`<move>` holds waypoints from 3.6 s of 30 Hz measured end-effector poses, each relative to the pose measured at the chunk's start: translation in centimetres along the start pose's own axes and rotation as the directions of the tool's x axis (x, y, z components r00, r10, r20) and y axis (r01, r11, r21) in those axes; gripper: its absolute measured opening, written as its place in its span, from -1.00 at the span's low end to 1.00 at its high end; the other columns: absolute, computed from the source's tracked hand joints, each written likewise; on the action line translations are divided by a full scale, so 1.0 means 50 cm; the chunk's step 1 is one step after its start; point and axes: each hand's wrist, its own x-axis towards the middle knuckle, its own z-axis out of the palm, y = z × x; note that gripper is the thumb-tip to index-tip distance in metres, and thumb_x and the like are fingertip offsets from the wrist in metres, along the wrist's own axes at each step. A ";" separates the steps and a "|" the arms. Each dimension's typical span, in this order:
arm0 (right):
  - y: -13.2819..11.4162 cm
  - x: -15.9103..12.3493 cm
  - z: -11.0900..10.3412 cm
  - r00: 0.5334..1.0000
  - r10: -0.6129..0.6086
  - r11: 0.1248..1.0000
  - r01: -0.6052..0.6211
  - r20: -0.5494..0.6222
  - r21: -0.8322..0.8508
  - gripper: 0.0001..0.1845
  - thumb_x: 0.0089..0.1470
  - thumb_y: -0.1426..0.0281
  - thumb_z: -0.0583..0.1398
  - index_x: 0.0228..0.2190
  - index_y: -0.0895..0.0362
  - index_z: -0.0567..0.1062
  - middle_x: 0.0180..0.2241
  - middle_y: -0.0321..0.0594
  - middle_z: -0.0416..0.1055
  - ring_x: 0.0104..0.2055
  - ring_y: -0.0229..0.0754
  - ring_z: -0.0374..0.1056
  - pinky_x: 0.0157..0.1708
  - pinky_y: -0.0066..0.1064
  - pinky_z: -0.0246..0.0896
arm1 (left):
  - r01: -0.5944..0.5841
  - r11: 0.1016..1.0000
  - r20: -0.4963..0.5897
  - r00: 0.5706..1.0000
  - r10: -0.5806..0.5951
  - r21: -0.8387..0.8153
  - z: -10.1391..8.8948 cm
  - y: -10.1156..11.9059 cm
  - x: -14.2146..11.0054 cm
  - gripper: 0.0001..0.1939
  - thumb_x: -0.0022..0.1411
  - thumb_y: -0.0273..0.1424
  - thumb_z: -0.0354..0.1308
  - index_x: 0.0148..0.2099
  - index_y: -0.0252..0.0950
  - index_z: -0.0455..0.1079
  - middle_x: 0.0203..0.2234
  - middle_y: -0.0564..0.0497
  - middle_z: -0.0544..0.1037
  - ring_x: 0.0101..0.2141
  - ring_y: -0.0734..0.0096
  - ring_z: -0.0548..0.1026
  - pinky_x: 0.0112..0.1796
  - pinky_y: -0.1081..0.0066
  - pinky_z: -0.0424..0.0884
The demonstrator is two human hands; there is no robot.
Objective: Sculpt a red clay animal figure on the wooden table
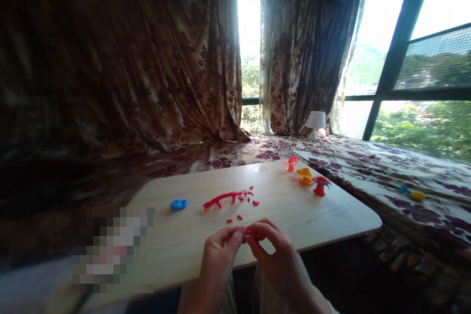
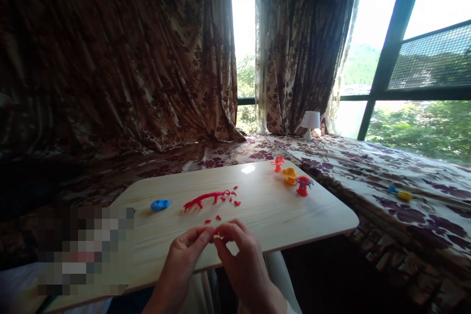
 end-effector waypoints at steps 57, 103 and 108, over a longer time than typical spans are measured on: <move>0.106 -0.068 -0.094 0.902 0.090 0.561 0.305 0.423 -0.769 -0.45 0.10 0.52 0.09 0.14 0.01 0.23 0.15 -0.12 0.24 0.19 0.02 0.10 0.08 -0.11 0.09 | -0.286 0.543 0.045 0.909 0.414 0.789 -0.041 -0.080 0.002 -0.82 0.18 -0.40 0.03 -0.32 -0.16 0.47 -0.39 0.05 0.57 -0.27 0.22 0.44 -0.03 0.03 0.09; 0.186 0.172 -0.042 0.837 0.447 0.892 -0.388 0.316 -0.234 -0.72 0.17 0.32 0.14 -0.10 0.18 0.39 -0.09 -0.17 0.38 -0.18 -0.15 0.38 -0.23 -0.24 0.35 | -0.307 0.511 0.032 0.879 0.476 0.803 -0.036 -0.040 0.054 -0.83 0.14 -0.43 0.07 -0.31 -0.16 0.49 -0.37 0.02 0.57 -0.18 0.18 0.44 0.06 -0.03 0.02; 0.154 0.155 -0.025 0.842 0.422 0.890 -0.455 0.336 0.023 -0.76 0.15 0.28 0.14 -0.32 0.22 0.48 -0.42 -0.25 0.47 -0.42 -0.29 0.40 -0.41 -0.42 0.34 | -0.333 0.571 0.030 0.880 0.474 0.750 0.012 -0.025 0.061 -0.80 0.14 -0.42 0.10 -0.18 -0.18 0.47 -0.34 0.02 0.58 -0.19 0.23 0.44 0.06 0.03 0.09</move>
